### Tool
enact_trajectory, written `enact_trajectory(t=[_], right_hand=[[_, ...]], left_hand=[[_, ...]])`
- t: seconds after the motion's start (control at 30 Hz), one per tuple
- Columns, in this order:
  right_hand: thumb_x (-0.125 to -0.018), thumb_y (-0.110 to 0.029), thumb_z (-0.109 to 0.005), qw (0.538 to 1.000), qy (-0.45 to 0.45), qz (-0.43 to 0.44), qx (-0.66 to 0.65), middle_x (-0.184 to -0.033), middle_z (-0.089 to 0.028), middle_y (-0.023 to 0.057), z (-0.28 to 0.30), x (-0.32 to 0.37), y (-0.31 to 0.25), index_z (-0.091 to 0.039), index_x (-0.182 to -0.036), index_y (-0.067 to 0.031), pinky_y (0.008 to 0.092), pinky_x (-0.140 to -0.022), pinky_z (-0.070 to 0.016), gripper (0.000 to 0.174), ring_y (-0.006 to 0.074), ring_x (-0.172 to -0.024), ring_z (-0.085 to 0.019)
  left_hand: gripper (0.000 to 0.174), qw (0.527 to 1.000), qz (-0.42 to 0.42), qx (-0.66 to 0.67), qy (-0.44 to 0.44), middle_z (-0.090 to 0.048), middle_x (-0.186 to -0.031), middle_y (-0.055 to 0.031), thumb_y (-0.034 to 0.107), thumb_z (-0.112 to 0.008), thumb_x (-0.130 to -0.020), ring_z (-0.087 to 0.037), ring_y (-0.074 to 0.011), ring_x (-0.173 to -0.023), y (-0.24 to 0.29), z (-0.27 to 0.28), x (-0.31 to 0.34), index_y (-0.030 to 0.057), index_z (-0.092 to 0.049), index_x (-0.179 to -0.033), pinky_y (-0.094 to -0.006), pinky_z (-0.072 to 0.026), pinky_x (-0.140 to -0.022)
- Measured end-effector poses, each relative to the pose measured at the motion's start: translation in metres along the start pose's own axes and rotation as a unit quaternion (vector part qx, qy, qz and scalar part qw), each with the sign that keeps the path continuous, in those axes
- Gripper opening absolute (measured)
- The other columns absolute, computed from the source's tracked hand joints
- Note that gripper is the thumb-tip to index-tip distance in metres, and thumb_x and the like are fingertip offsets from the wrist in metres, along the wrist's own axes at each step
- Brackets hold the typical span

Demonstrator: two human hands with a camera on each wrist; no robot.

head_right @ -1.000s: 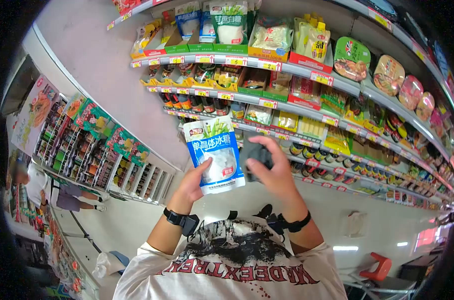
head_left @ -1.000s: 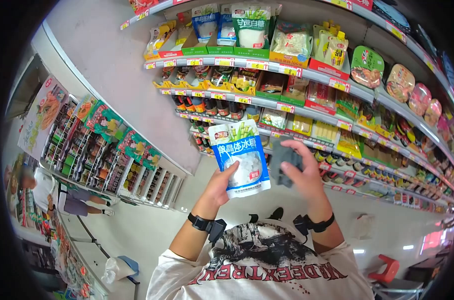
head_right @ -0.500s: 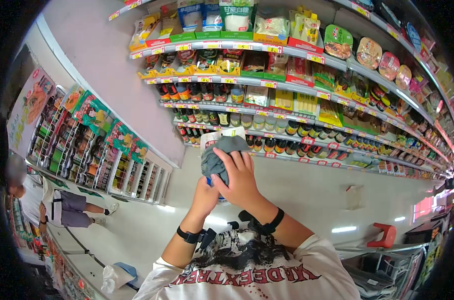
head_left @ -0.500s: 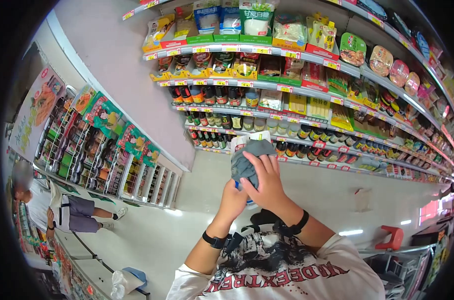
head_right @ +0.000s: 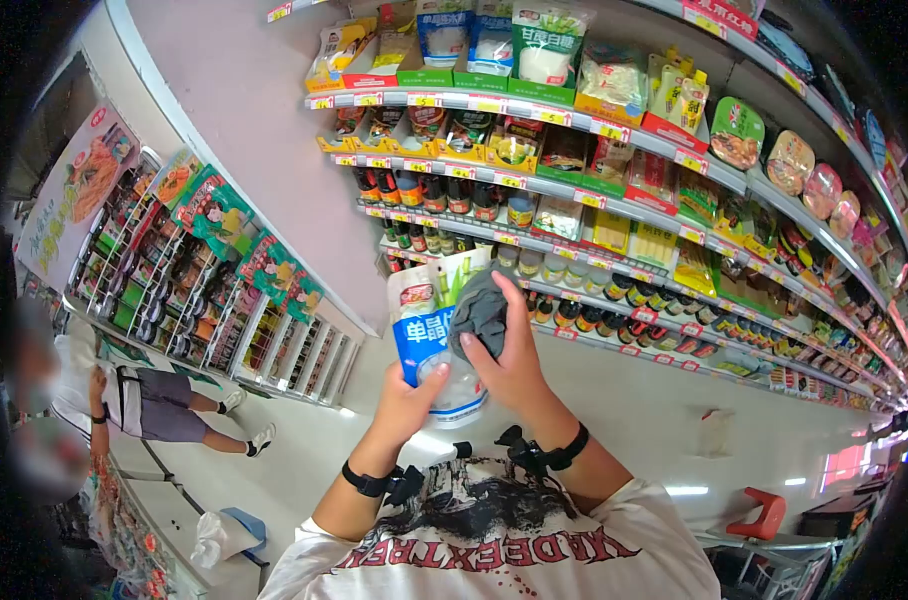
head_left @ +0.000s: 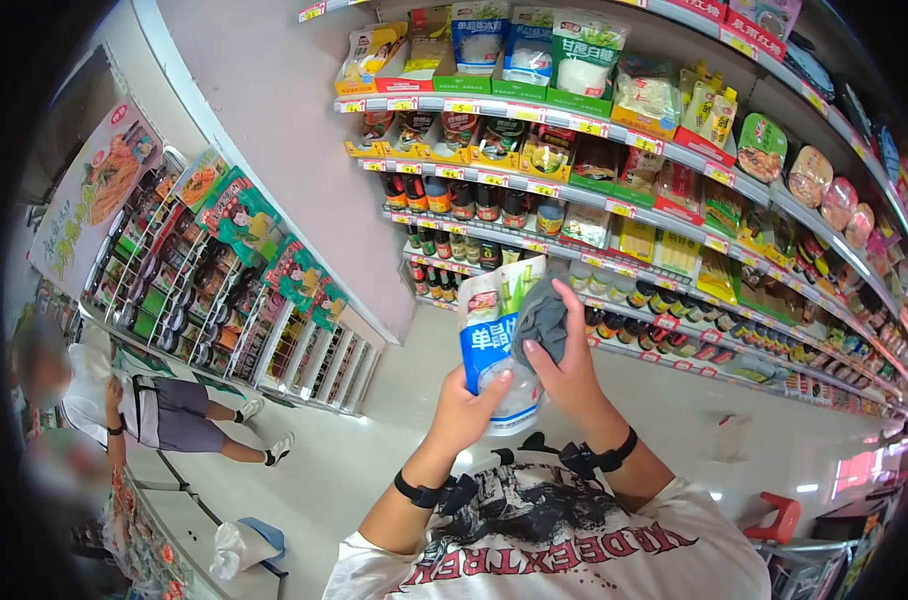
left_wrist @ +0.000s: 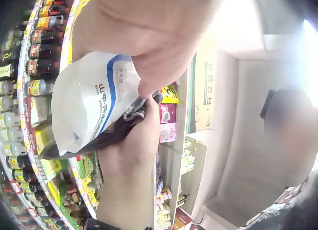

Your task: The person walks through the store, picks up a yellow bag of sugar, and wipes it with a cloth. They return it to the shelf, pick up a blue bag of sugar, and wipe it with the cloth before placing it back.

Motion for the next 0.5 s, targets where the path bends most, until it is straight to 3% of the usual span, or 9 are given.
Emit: enact_trajectory(t=[0.07, 0.17, 0.23, 0.37, 0.4, 0.5], right_hand=[[-0.092, -0.009, -0.068, 0.996, -0.024, -0.033, -0.077, -0.137, -0.049, 0.0136, -0.012, -0.013, 0.012, -0.031, -0.153, -0.0029, 0.0382, -0.106, -0.0421, 0.071, 0.0210, -0.124, -0.050], [-0.095, -0.009, -0.067, 0.960, -0.059, -0.155, -0.225, -0.135, -0.052, 0.0098, -0.037, -0.017, 0.052, -0.032, -0.152, -0.0011, 0.0334, -0.104, -0.0439, 0.067, 0.0160, -0.120, -0.052], [-0.095, -0.009, -0.067, 0.963, -0.063, -0.159, -0.207, -0.130, -0.056, 0.0071, -0.048, -0.020, 0.059, -0.033, -0.150, -0.0006, 0.0292, -0.099, -0.0473, 0.065, 0.0125, -0.116, -0.055], [-0.095, -0.008, -0.067, 0.963, -0.051, -0.162, -0.208, -0.125, -0.059, 0.0057, -0.068, -0.032, 0.069, -0.038, -0.146, -0.0006, 0.0285, -0.096, -0.0489, 0.059, 0.0112, -0.113, -0.056], [-0.095, -0.008, -0.067, 0.963, -0.044, -0.164, -0.209, -0.123, -0.060, 0.0052, -0.075, -0.033, 0.072, -0.041, -0.144, -0.0006, 0.0285, -0.095, -0.0492, 0.056, 0.0108, -0.112, -0.057], [-0.096, -0.007, -0.066, 0.957, -0.022, -0.180, -0.226, -0.119, -0.063, 0.0045, -0.103, -0.030, 0.072, -0.045, -0.141, 0.0002, 0.0283, -0.096, -0.0489, 0.050, 0.0102, -0.109, -0.059]], left_hand=[[0.024, 1.000, -0.016, 0.010, 0.023, -0.073, -0.106, -0.0052, 0.013, -0.068, -0.098, -0.066, -0.0108, -0.094, 0.007, 0.016, -0.009, -0.0014, -0.067, -0.117, -0.0291, -0.0537, -0.085], [0.024, 0.997, -0.051, 0.026, 0.060, -0.072, -0.109, -0.0058, 0.012, -0.066, -0.099, -0.066, -0.0117, -0.096, 0.018, 0.039, -0.021, -0.0016, -0.066, -0.119, -0.0294, -0.0530, -0.088], [0.024, 0.992, -0.066, 0.060, 0.085, -0.072, -0.110, -0.0059, 0.012, -0.066, -0.099, -0.065, -0.0118, -0.098, 0.022, 0.055, -0.027, -0.0016, -0.066, -0.120, -0.0293, -0.0524, -0.089], [0.038, 0.981, 0.026, 0.190, -0.035, -0.064, -0.131, -0.0083, 0.018, -0.062, -0.102, -0.060, -0.0161, -0.118, 0.015, 0.075, -0.038, 0.0009, -0.056, -0.135, -0.0336, -0.0462, -0.103], [0.048, 0.978, 0.017, 0.186, -0.092, -0.058, -0.140, -0.0084, 0.022, -0.061, -0.102, -0.054, -0.0182, -0.128, 0.017, 0.083, -0.042, 0.0018, -0.048, -0.144, -0.0360, -0.0413, -0.110], [0.052, 0.969, 0.055, 0.220, -0.102, -0.057, -0.141, -0.0073, 0.023, -0.062, -0.102, -0.053, -0.0182, -0.130, 0.004, 0.124, -0.061, 0.0021, -0.045, -0.147, -0.0364, -0.0401, -0.112]])
Point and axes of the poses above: each hand's wrist, its own x-axis away from the middle knuckle, its own z-axis out of the back of the hand, y = z × x, the point moved 10 cm from there along -x, towards the middle knuckle
